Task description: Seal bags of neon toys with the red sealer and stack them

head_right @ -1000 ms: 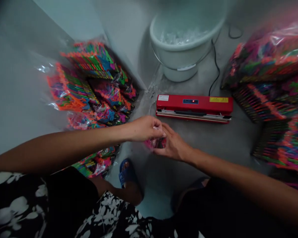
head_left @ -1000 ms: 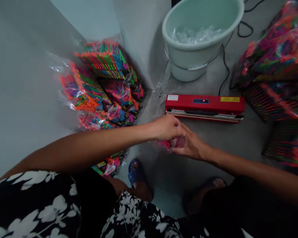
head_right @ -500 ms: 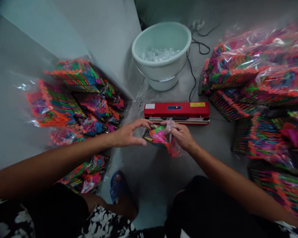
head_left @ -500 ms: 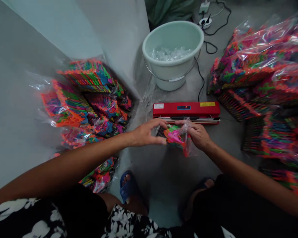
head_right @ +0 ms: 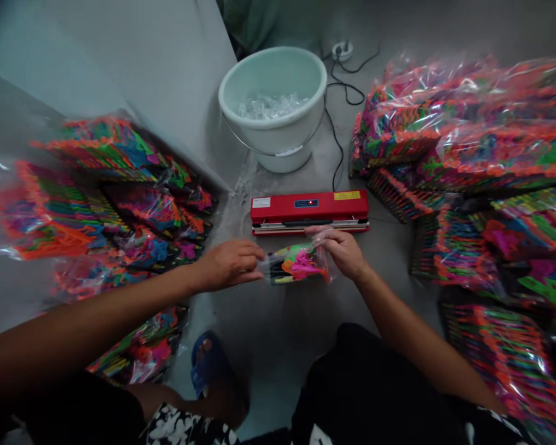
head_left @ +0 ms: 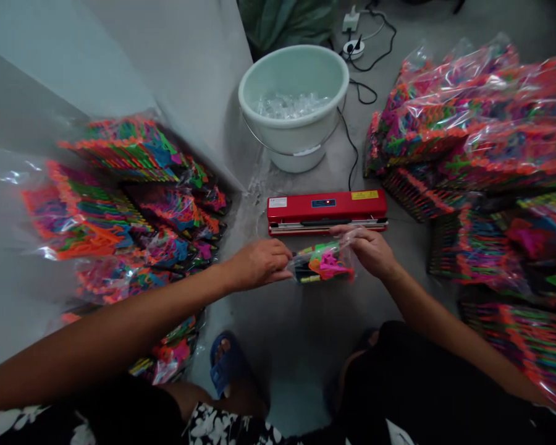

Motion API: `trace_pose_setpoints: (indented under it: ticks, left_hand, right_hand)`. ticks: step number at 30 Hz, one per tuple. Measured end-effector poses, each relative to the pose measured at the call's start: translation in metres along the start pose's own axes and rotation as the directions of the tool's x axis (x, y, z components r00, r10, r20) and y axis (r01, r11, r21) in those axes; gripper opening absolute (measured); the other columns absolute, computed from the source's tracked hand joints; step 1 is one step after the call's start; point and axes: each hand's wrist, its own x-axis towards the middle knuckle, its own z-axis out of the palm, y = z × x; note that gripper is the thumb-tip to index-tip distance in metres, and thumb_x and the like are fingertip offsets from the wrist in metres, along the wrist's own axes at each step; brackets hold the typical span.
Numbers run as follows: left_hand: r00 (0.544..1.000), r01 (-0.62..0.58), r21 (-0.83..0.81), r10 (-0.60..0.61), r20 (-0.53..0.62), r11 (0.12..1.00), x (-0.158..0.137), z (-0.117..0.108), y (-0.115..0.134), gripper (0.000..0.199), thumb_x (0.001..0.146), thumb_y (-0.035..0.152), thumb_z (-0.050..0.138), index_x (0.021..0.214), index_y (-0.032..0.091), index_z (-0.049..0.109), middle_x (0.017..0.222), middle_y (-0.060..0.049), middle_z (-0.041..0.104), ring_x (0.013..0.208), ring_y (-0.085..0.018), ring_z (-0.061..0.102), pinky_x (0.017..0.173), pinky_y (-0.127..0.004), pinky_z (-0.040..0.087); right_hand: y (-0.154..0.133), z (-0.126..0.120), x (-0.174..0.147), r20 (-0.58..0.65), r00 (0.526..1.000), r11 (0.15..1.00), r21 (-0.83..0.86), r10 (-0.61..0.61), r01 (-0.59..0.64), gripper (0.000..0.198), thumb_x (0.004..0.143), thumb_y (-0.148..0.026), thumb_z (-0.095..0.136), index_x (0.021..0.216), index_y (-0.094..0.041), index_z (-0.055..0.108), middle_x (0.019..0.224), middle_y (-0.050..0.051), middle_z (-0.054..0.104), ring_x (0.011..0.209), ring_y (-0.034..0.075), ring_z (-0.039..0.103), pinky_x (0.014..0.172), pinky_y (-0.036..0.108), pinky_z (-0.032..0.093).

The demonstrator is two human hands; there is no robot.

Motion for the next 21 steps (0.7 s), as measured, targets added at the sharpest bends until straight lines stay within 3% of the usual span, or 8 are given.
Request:
trace_pose_setpoints:
  ticks: [4, 7, 9, 11, 13, 16, 19, 21]
  left_hand:
    - [0.992, 0.108, 0.014, -0.106, -0.068, 0.994, 0.0, 0.004, 0.01, 0.028, 0.106, 0.036, 0.053, 0.085, 0.018, 0.061, 0.094, -0.009, 0.069, 0.089, -0.019, 0.063, 0.082, -0.03, 0.048]
    - [0.976, 0.183, -0.026, -0.184, -0.118, 0.983, 0.0, 0.007, 0.01, 0.029, 0.105, 0.035, 0.055, 0.081, 0.019, 0.055, 0.082, -0.004, 0.061, 0.077, -0.016, 0.055, 0.073, -0.028, 0.042]
    - [0.952, 0.257, -0.094, -0.269, -0.149, 0.962, 0.001, 0.009, 0.009, 0.026, 0.102, 0.035, 0.059, 0.083, 0.019, 0.053, 0.08, -0.001, 0.058, 0.073, -0.014, 0.052, 0.07, -0.027, 0.04]
    - [0.923, 0.326, -0.16, -0.35, -0.158, 0.932, 0.003, 0.009, 0.008, 0.021, 0.1, 0.035, 0.062, 0.089, 0.019, 0.055, 0.082, 0.001, 0.058, 0.072, -0.013, 0.052, 0.071, -0.026, 0.041]
    - [0.904, 0.369, -0.205, -0.401, -0.147, 0.907, 0.006, 0.009, 0.007, 0.017, 0.099, 0.035, 0.064, 0.101, 0.019, 0.06, 0.084, 0.001, 0.06, 0.074, -0.013, 0.055, 0.073, -0.025, 0.043]
    - [0.889, 0.4, -0.238, -0.438, -0.133, 0.885, 0.01, 0.009, 0.005, 0.03, 0.099, 0.035, 0.063, 0.125, 0.019, 0.064, 0.089, -0.001, 0.066, 0.079, -0.015, 0.06, 0.076, -0.026, 0.046]
    - [0.901, 0.387, -0.24, -0.42, -0.105, 0.89, 0.013, 0.008, 0.001, 0.027, 0.101, 0.033, 0.058, 0.121, 0.02, 0.071, 0.097, -0.006, 0.073, 0.087, -0.018, 0.065, 0.082, -0.028, 0.048]
    - [0.909, 0.38, -0.251, -0.41, -0.078, 0.89, 0.014, 0.007, -0.001, 0.025, 0.102, 0.033, 0.057, 0.11, 0.019, 0.076, 0.096, -0.007, 0.074, 0.088, -0.018, 0.066, 0.081, -0.028, 0.049]
  right_hand:
    - [-0.001, -0.015, -0.013, -0.17, 0.985, 1.0, 0.01, -0.016, 0.018, 0.016, 0.088, -0.039, 0.07, 0.084, -0.024, 0.074, 0.118, 0.005, 0.078, 0.113, 0.028, 0.071, 0.101, 0.046, 0.055]
    - [-0.001, -0.022, -0.024, -0.171, 0.985, 0.999, -0.008, -0.037, 0.036, 0.021, 0.091, -0.043, 0.07, 0.084, -0.024, 0.072, 0.121, 0.007, 0.076, 0.113, 0.027, 0.07, 0.102, 0.046, 0.055]
    - [0.0, -0.024, -0.032, -0.122, 0.992, 1.0, 0.022, -0.018, 0.021, 0.027, 0.092, -0.052, 0.07, 0.1, -0.026, 0.073, 0.129, 0.007, 0.073, 0.117, 0.028, 0.069, 0.103, 0.048, 0.055]
    - [0.001, -0.023, -0.04, -0.023, 1.0, 0.999, 0.039, -0.014, 0.015, 0.054, 0.089, -0.065, 0.071, 0.127, -0.029, 0.067, 0.142, 0.01, 0.066, 0.127, 0.032, 0.065, 0.108, 0.052, 0.053]
    - [-0.001, -0.019, -0.047, 0.102, 0.994, 0.999, -0.035, -0.034, 0.038, 0.087, 0.081, -0.077, 0.073, 0.151, -0.029, 0.051, 0.155, 0.013, 0.055, 0.141, 0.035, 0.054, 0.116, 0.055, 0.047]
    - [-0.006, -0.01, -0.053, 0.21, 0.973, 0.957, -0.247, -0.1, 0.152, 0.111, 0.073, -0.075, 0.083, 0.163, -0.03, 0.035, 0.167, 0.015, 0.038, 0.152, 0.037, 0.041, 0.123, 0.058, 0.039]
    - [-0.013, 0.001, -0.055, 0.248, 0.946, 0.852, -0.43, -0.207, 0.299, 0.102, 0.076, -0.06, 0.089, 0.161, -0.031, 0.04, 0.169, 0.015, 0.033, 0.155, 0.037, 0.035, 0.124, 0.061, 0.038]
    - [-0.015, 0.007, -0.055, 0.256, 0.933, 0.795, -0.494, -0.252, 0.351, 0.07, 0.089, -0.047, 0.081, 0.152, -0.031, 0.053, 0.167, 0.014, 0.038, 0.152, 0.034, 0.042, 0.121, 0.059, 0.042]
